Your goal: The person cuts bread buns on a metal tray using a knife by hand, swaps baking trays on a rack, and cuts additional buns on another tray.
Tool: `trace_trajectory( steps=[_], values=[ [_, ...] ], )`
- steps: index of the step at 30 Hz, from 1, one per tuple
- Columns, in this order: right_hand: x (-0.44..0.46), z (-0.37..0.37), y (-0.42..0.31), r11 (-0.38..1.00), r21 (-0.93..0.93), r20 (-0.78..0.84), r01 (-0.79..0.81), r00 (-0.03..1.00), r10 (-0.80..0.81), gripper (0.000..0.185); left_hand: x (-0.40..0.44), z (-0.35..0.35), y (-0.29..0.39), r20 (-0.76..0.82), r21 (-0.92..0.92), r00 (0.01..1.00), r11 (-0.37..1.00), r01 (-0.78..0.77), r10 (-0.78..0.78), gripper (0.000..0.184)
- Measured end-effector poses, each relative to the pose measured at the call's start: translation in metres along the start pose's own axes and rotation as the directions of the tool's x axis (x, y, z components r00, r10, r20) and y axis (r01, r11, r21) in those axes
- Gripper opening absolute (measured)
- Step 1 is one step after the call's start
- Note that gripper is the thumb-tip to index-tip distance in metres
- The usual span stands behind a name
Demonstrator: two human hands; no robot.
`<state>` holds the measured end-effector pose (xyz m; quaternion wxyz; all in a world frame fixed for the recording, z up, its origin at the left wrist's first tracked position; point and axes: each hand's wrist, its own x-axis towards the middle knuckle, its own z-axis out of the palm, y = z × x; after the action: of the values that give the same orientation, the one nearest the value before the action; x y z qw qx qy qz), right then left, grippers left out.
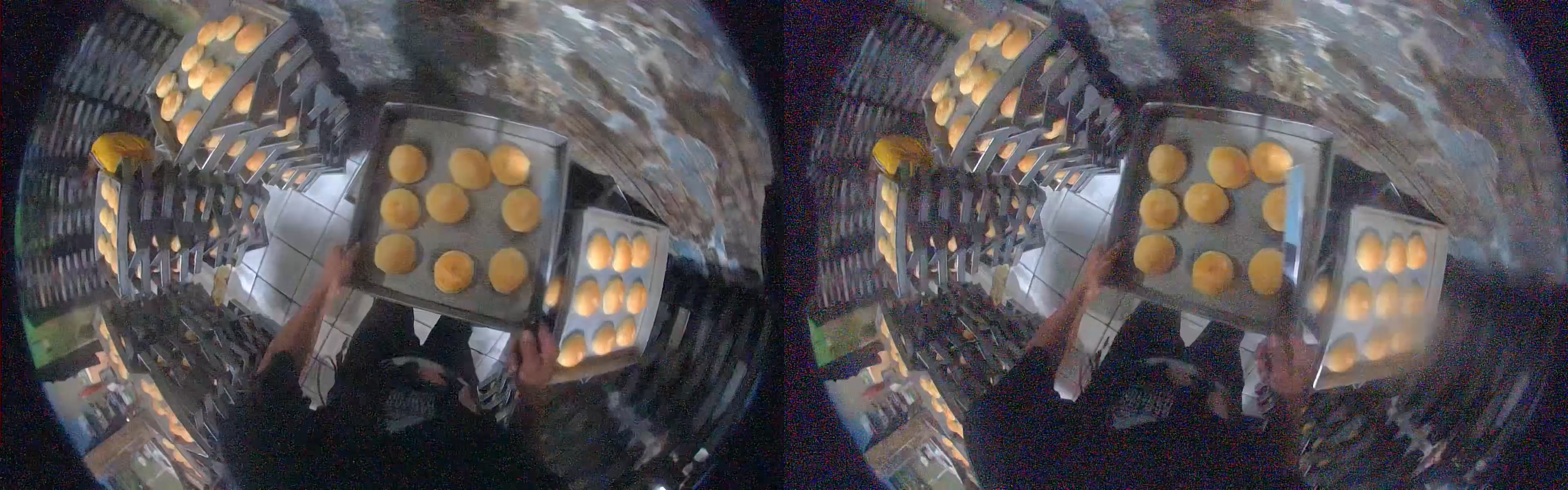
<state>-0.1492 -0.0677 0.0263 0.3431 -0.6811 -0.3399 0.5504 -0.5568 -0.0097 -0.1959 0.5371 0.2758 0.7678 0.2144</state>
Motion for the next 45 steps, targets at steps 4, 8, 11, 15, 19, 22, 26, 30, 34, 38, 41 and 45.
trace_trajectory(
  steps=[4,8,11,15,19,22,26,30,34,38,41,45],
  values=[
    [0.049,0.068,-0.018,0.976,-0.167,0.13,-0.142,0.978,0.165,0.022,0.066,-0.019,-0.055,-0.154,-0.006,0.987,0.999,0.043,-0.043,0.052],
    [0.093,0.09,0.044,0.923,-0.348,0.254,-0.163,0.931,0.261,0.024,0.182,-0.002,-0.175,-0.208,-0.033,0.952,0.971,-0.238,0.226,0.04],
    [0.13,0.125,0.046,0.821,-0.501,0.143,-0.272,0.91,0.389,0.036,0.29,0.044,-0.274,-0.311,-0.105,0.909,0.941,-0.322,0.276,0.034],
    [0.146,0.104,0.144,0.604,-0.713,0.058,-0.357,0.828,0.558,0.042,0.365,0.071,-0.296,-0.31,-0.038,0.942,0.988,-0.149,0.13,0.033],
    [0.167,0.098,0.21,0.401,-0.85,-0.024,-0.342,0.785,0.619,0.048,0.419,0.086,-0.33,-0.128,-0.441,0.99,0.897,-0.01,-0.051,0.033],
    [0.179,0.114,0.227,0.386,-0.796,-0.074,-0.466,0.708,0.702,0.048,0.449,0.092,-0.356,0.021,-0.681,0.991,0.724,0.11,-0.13,0.032],
    [0.191,0.127,0.246,0.375,-0.757,-0.085,-0.535,0.65,0.755,0.047,0.49,0.104,-0.397,0.037,-0.67,0.98,0.723,0.168,-0.193,0.039],
    [0.189,0.135,0.243,0.414,-0.723,-0.047,-0.553,0.638,0.769,0.046,0.489,0.097,-0.374,0.065,-0.301,0.985,0.938,0.173,-0.161,0.049],
    [0.168,0.144,0.209,0.517,-0.647,0.009,-0.561,0.672,0.741,0.045,0.437,0.099,-0.319,0.002,-0.151,0.999,0.988,0.044,-0.044,0.047],
    [0.144,0.151,0.13,0.723,-0.421,0.203,-0.547,0.72,0.663,0.044,0.36,0.099,-0.239,0.049,0.024,0.99,0.99,-0.135,0.134,0.044],
    [0.105,0.127,0.083,0.9,-0.19,0.334,-0.392,0.836,0.435,0.041,0.296,0.111,-0.142,0.176,0.012,0.938,0.952,-0.305,0.298,0.042],
    [0.026,0.084,0.035,0.995,-0.077,0.075,-0.068,0.994,0.074,0.035,0.134,0.144,0.063,0.223,0.05,0.746,0.756,-0.652,0.628,0.044]
  ],
)
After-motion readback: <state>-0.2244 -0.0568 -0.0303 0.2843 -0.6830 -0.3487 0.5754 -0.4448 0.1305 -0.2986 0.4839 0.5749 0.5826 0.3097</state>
